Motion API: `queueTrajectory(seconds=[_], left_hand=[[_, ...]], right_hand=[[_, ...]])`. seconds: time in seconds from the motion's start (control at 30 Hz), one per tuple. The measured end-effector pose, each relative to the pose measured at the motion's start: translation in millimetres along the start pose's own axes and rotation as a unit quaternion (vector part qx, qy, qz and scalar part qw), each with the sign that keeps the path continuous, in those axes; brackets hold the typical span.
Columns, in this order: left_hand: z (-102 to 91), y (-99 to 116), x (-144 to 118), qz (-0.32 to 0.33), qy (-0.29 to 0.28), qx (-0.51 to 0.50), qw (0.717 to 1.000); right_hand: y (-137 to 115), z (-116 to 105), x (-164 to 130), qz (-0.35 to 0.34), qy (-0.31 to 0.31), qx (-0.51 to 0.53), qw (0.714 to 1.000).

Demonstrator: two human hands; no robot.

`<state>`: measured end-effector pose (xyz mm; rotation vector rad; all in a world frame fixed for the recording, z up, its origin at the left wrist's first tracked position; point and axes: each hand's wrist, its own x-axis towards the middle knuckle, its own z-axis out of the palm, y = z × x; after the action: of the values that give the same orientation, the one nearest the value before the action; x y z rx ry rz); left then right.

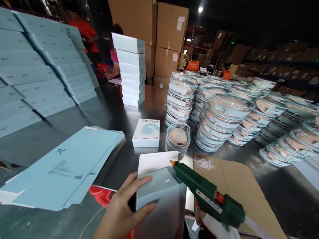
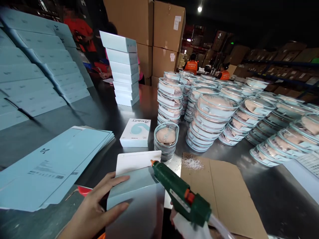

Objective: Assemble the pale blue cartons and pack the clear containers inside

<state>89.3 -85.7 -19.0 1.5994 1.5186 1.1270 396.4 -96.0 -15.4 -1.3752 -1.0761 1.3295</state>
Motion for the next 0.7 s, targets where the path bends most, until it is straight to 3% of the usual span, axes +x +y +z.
queueTrajectory(seconds=[0.1,0.2,0.37,0.43,0.47,0.53,0.6,0.67,0.7], left_hand=[[-11.3,-9.8,8.4,0.011,-0.055,-0.087,0.995],[-18.9,-20.6,12.2,0.012,-0.113,-0.113,0.987],[-20.4,-25.0,9.1,0.024,-0.144,-0.069,0.987],[-19.2,-22.9,9.1,0.03,-0.151,-0.064,0.986],[-18.3,-21.9,9.5,0.032,-0.152,-0.062,0.986],[-16.1,-20.6,10.4,0.031,-0.15,-0.061,0.986],[-12.8,-20.7,10.6,0.026,-0.148,-0.061,0.987],[-7.7,-21.9,9.1,0.014,-0.14,-0.068,0.988],[-4.3,-22.6,7.7,0.004,-0.13,-0.083,0.988]], right_hand=[[-12.5,-11.8,7.9,0.028,0.031,0.069,0.997],[-19.4,-37.7,26.9,0.11,0.13,0.13,0.977],[-23.6,-94.9,32.8,0.203,0.221,-0.033,0.953],[-28.8,-96.9,25.2,0.197,0.252,-0.095,0.943],[-31.1,-88.8,21.6,0.161,0.253,-0.112,0.947],[-32.9,-56.2,17.2,0.042,0.182,-0.112,0.976],[-29.6,-12.9,17.8,-0.051,0.002,-0.05,0.997],[-21.8,23.9,20.7,-0.058,-0.138,0.02,0.989],[-16.9,36.2,21.9,-0.06,-0.173,0.04,0.982]])
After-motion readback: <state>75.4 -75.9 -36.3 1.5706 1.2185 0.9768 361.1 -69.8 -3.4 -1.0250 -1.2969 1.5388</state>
